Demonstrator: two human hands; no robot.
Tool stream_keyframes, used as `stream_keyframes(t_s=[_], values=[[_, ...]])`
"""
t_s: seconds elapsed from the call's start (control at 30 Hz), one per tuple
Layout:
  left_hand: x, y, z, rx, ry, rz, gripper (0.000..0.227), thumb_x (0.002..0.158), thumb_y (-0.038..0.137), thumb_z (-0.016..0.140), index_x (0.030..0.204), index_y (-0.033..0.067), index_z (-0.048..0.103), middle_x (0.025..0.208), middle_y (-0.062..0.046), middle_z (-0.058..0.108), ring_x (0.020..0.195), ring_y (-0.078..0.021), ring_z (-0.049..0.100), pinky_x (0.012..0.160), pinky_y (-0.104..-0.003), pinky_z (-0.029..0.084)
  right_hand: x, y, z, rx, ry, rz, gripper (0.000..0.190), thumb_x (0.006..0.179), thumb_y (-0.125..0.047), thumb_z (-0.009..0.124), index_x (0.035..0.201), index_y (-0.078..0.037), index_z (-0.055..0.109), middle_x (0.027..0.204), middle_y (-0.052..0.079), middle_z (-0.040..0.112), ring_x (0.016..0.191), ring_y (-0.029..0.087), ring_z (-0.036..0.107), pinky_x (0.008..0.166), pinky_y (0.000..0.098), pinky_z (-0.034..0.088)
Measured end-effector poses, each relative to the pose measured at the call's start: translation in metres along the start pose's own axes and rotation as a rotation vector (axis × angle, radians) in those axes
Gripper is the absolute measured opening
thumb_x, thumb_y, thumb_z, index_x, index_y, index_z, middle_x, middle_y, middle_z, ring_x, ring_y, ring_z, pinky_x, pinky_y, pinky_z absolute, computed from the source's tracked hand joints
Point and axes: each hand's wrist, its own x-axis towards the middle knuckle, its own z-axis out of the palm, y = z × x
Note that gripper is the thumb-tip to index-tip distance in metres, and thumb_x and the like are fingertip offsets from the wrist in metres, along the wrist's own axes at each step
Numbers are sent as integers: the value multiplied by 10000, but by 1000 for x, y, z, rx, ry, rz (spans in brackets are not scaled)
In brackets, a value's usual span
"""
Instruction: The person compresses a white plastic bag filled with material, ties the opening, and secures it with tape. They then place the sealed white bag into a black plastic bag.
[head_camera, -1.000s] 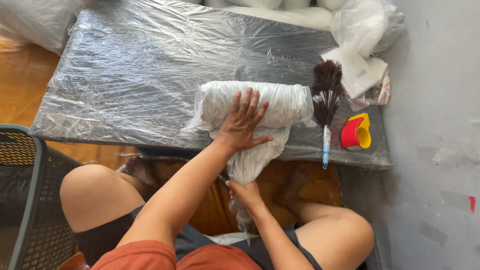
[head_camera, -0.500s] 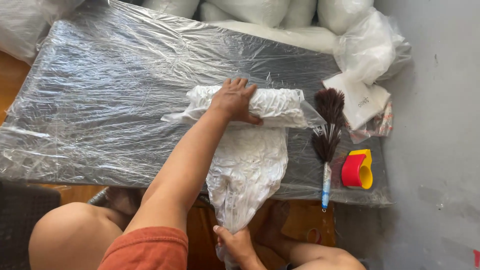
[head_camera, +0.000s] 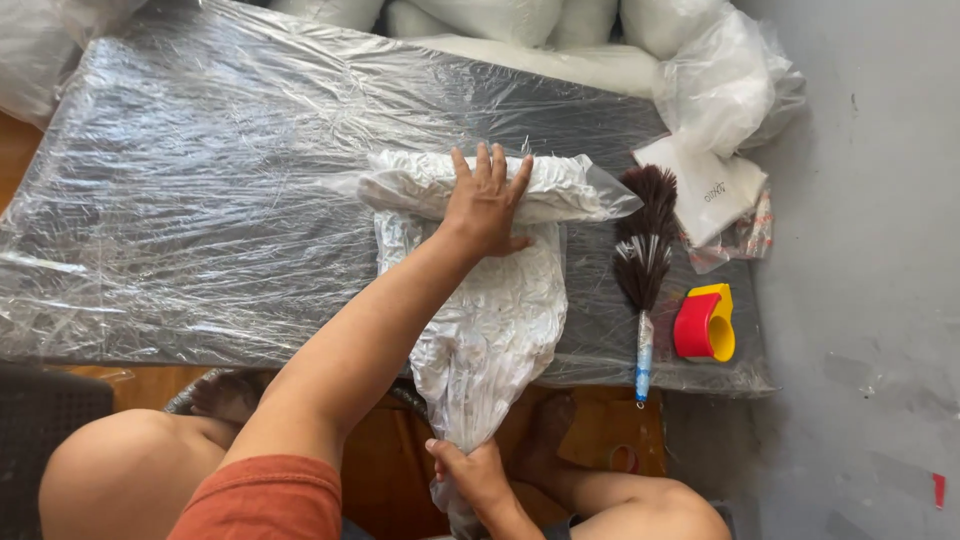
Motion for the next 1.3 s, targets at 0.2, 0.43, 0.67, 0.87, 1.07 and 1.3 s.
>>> stream_keyframes(t_s=[0.2,0.43,0.67,0.87,1.07,1.3], values=[[44,-18,70,252,598,13,512,999,264,539,1497,189,445,1163,-189,677,939,-352,686,853,-582,571,6,4,-2,-7,-2,29,267,797,-123,798,614,-44,620,495,95,608,448,183,579,532,326,512],[50,-24,71,282,597,-3,392,1019,192,567,1405,165,505,1003,-89,706,789,-239,677,800,-457,614,11,28,1,33,-1,56,245,793,-72,831,663,-30,628,496,106,603,427,191,579,447,344,527],[66,-33,83,309,650,9,363,1031,242,588,1371,142,509,950,-75,711,749,-221,673,750,-423,614,7,20,4,-2,4,80,261,797,-91,823,641,-48,619,493,88,599,434,181,576,483,342,528],[88,-43,62,217,413,-28,379,1054,199,471,1428,144,498,887,-11,724,571,-150,631,481,-289,475,-5,-5,4,21,-23,37,273,822,-99,776,611,-40,614,510,90,599,444,175,559,500,326,536],[66,-58,22,-77,40,62,1322,740,707,813,1656,140,47,1575,-224,392,1310,-375,501,974,-474,478,-2,-11,5,34,-9,82,226,814,-108,792,666,-37,636,545,83,614,461,160,563,494,293,501],[63,-63,27,180,348,19,552,918,90,635,1445,152,481,1128,-20,716,835,-269,717,687,-412,563,-9,-35,3,47,-13,-46,289,788,-101,772,565,-58,592,481,63,583,408,152,527,479,299,472]])
